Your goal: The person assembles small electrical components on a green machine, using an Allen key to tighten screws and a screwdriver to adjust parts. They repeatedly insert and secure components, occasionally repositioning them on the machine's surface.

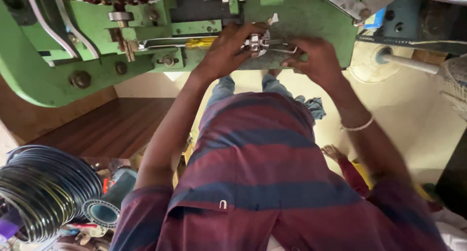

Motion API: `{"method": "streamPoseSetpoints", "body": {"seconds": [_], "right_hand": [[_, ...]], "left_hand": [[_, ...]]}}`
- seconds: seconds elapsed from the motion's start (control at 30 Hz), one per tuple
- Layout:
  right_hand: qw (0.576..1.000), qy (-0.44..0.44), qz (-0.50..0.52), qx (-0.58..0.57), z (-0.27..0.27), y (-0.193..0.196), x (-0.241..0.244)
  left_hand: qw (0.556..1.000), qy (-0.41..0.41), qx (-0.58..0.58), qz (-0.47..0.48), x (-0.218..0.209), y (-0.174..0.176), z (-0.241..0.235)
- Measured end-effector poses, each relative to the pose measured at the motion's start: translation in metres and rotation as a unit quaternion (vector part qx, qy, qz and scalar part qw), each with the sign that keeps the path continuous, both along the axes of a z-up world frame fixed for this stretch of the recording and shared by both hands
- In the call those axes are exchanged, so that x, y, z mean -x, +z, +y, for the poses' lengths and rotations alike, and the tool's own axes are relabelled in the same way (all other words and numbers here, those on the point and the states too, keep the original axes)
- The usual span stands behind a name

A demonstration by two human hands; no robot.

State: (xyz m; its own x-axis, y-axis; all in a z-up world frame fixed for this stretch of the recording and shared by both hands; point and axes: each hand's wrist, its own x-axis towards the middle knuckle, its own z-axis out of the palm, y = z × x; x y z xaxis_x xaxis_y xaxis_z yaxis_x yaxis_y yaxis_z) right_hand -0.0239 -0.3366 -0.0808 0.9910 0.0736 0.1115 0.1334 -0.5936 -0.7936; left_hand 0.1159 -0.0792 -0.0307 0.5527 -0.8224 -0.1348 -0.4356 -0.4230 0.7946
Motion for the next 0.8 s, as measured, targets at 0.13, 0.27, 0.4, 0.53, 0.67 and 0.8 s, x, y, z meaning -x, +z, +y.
{"method": "streamPoseSetpoints", "body": {"seconds": [0.13,0.27,0.4,0.53,0.67,0.8], "right_hand": [[0.971,-0.121,0.11,-0.177,0.01,0.0,0.015],[0.919,-0.255,0.141,-0.264,0.002,0.002,0.017],[0.873,-0.326,0.14,-0.334,0.014,-0.008,0.016],[0.902,-0.307,0.103,-0.287,0.035,-0.021,0.006],[0.901,-0.302,0.121,-0.287,0.042,-0.022,-0.003],[0.914,-0.294,0.087,-0.265,0.046,-0.015,-0.005]], "left_hand": [[0.997,-0.038,0.059,-0.036,-0.003,-0.002,0.001],[0.998,-0.057,0.016,-0.003,-0.011,0.007,-0.002],[0.999,-0.036,-0.008,0.011,-0.008,0.015,-0.005],[0.999,-0.035,-0.014,-0.012,-0.009,0.019,-0.016],[0.994,-0.078,-0.074,-0.02,-0.02,0.016,-0.026],[0.988,-0.141,-0.055,-0.009,-0.029,0.013,-0.03]]}}
